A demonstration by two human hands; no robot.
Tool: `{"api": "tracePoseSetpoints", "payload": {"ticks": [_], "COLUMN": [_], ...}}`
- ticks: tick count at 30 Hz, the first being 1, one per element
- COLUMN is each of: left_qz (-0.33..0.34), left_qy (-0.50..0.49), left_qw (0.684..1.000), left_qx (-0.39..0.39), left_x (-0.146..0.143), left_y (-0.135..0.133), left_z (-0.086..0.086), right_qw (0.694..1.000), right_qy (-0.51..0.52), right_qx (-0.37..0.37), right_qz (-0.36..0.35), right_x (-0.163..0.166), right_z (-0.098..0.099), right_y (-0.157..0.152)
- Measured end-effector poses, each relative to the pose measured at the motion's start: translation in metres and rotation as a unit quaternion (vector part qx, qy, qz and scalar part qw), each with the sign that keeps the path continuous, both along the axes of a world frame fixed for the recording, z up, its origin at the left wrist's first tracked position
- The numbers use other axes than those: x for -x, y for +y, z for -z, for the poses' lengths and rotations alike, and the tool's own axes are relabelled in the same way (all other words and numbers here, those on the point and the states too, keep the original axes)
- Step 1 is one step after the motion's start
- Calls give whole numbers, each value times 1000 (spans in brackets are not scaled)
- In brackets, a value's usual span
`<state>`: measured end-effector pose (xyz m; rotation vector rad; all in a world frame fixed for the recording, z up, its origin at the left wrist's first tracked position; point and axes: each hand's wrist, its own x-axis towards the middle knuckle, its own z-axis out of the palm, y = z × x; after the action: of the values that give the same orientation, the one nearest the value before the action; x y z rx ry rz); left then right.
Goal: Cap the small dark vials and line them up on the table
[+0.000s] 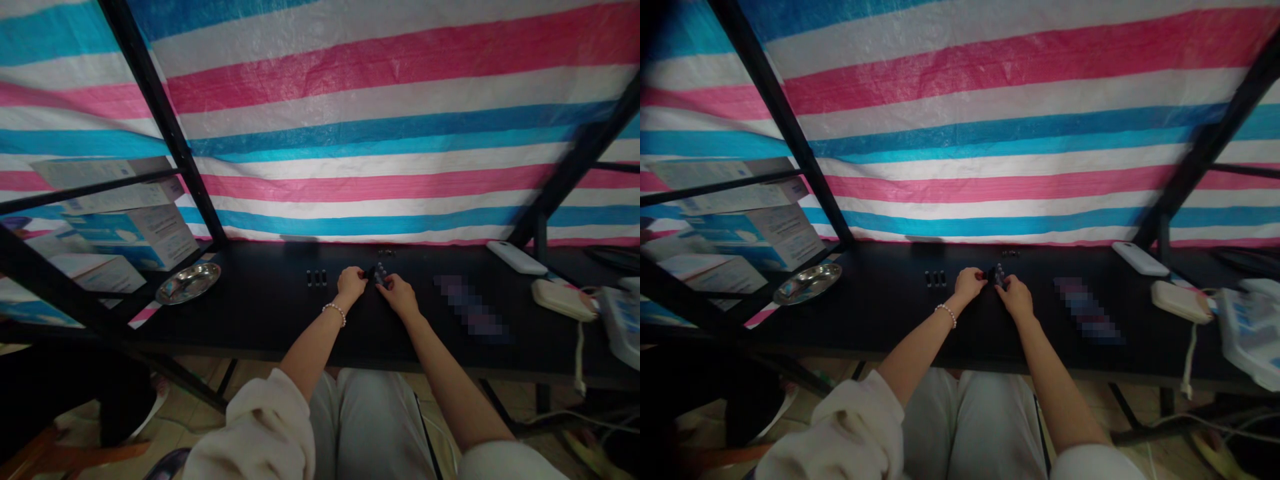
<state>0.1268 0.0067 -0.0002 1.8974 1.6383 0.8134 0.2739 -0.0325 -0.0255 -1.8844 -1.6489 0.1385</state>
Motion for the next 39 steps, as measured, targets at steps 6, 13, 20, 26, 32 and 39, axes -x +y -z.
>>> {"api": "tracePoseSetpoints", "payload": {"ticks": [6,13,20,26,32,39], "left_qz": [-5,-4,-3,-3,21,59], "left_qy": [-6,-2,4,7,11,158], "left_qw": [1000,1000,1000,1000,999,961], "left_qx": [10,5,-1,2,-25,-221], "left_x": [-1,-2,-3,-4,5,76], "left_y": [2,5,5,4,-6,-25], "left_z": [-1,3,3,3,-8,-69], "right_qw": [1000,1000,1000,1000,1000,992], "right_qy": [-9,-6,2,-5,11,98], "right_qx": [-14,-4,-2,-3,11,-60], "right_qz": [-2,-1,-1,-7,3,50], "right_x": [-1,-1,0,-1,1,6], "right_z": [3,2,-1,0,-1,-9], "right_y": [1,1,-1,0,0,-6]}}
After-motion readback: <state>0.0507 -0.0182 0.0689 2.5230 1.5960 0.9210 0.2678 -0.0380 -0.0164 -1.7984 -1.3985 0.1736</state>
